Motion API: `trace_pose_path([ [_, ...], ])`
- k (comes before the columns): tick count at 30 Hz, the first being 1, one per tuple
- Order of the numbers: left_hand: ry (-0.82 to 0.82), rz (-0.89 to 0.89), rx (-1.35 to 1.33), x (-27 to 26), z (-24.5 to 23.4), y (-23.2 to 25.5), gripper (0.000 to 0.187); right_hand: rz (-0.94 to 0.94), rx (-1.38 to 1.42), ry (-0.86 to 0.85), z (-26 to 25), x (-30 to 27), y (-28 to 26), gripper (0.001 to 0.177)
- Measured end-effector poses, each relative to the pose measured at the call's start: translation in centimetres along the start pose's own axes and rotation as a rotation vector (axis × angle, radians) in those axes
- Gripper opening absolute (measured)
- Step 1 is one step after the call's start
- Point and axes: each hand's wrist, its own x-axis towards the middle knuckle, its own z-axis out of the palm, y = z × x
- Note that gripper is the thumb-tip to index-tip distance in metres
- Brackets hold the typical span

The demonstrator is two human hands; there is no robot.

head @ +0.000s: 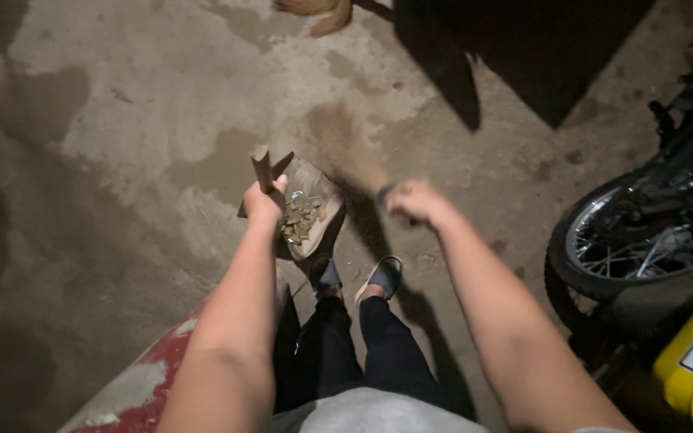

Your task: The person sweeps debris on a concrete floor into a dustpan using a traditional straw broom. They move around a motorcycle and other items, collecting leaves and dirt, then place the dustpan and broom aside.

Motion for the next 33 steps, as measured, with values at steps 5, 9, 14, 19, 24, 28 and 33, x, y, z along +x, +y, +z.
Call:
trace_pose_path([
  [5, -0.029, 0.075, 0.081, 0.4, 0.3, 0.8, 0.037, 0.164, 0.306, 0.143, -2.5, -11.9, 3.4, 0.053],
  [9, -0.083, 0.057, 0.154, -0.7, 0.4, 2.8, 0.038, 0.104, 0.402, 0.383, -4.7, -14.7, 5.4, 0.057],
  [14, -0.144, 0.037, 0.208, -3.9, 1.8, 7.5, 0.040, 0.362, 0.524, 0.371, -0.4, -10.6, 3.7, 0.058],
  [19, -0.153, 0.047, 0.053, -6.0, 1.3, 9.6, 0.032, 0.181, 0.356, 0.140, -0.6, -16.3, 5.0, 0.056],
  [24, -0.168, 0.176, 0.073, -6.0, 0.4, 10.3, 0.033, 0.040, 0.497, 0.199, -3.9, -22.4, 3.7, 0.054],
  [28, -0.165, 0.164, 0.021, -7.2, 2.0, 11.9, 0.032, 0.132, 0.549, 0.290, -7.9, -25.5, 0.5, 0.058],
  [33, -0.184, 0.248, 0.064, -8.0, 5.5, 17.1, 0.033, 0.116, 0.489, 0.489, -16.4, -26.5, -0.2, 0.058],
])
